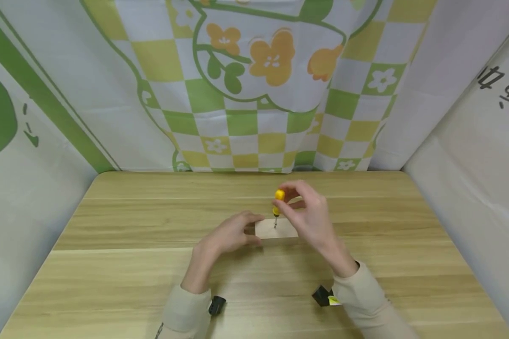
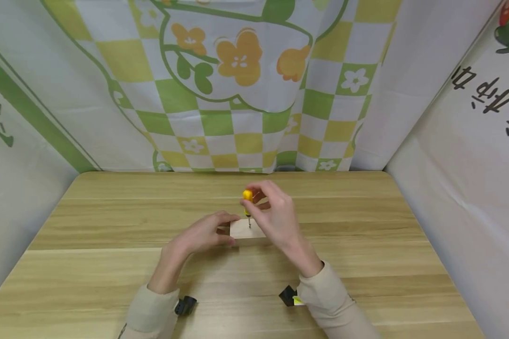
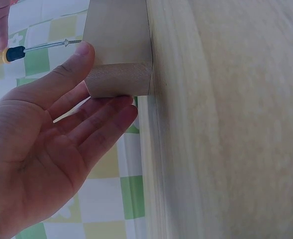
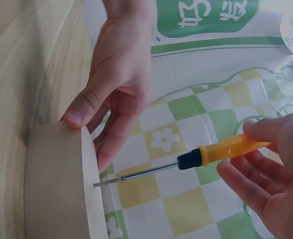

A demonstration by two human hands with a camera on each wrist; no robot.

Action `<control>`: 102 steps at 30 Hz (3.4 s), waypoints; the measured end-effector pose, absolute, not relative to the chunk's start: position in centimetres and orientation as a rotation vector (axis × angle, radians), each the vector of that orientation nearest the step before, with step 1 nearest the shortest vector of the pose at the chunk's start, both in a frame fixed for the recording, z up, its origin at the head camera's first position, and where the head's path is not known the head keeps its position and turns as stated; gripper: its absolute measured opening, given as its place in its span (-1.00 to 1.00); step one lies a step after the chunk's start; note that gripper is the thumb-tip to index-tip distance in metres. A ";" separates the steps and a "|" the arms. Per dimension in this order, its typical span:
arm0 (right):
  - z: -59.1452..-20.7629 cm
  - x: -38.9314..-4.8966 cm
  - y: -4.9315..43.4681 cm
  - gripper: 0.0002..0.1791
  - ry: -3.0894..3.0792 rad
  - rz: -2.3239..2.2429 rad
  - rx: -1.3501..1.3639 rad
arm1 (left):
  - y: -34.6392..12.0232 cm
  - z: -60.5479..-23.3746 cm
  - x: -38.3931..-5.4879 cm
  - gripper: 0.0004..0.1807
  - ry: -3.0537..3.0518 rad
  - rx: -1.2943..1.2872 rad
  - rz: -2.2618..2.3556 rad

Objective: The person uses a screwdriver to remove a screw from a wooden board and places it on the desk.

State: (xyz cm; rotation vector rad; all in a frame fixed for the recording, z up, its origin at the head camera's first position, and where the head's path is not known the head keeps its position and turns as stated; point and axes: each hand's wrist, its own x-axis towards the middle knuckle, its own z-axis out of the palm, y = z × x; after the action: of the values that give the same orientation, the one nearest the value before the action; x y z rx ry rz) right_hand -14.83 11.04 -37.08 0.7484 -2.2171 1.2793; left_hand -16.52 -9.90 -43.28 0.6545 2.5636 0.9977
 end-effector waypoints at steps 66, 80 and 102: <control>-35.6 -14.7 11.8 -0.65 -2.395 1.274 0.771 | -10.0 -43.1 -16.3 -0.31 2.573 0.654 1.004; -36.0 -14.4 11.4 -0.66 -2.305 1.151 0.751 | -9.9 -43.2 -16.1 -0.30 2.573 0.633 1.006; -36.1 -14.5 11.5 -0.61 -2.292 1.270 0.778 | -9.9 -43.2 -16.3 -0.31 2.563 0.652 1.011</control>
State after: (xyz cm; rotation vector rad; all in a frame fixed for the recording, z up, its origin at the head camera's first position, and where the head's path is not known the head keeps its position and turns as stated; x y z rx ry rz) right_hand -14.55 11.53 -36.10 0.7783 -2.2923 1.2703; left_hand -16.28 -9.86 -43.23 0.6525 2.5632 1.0110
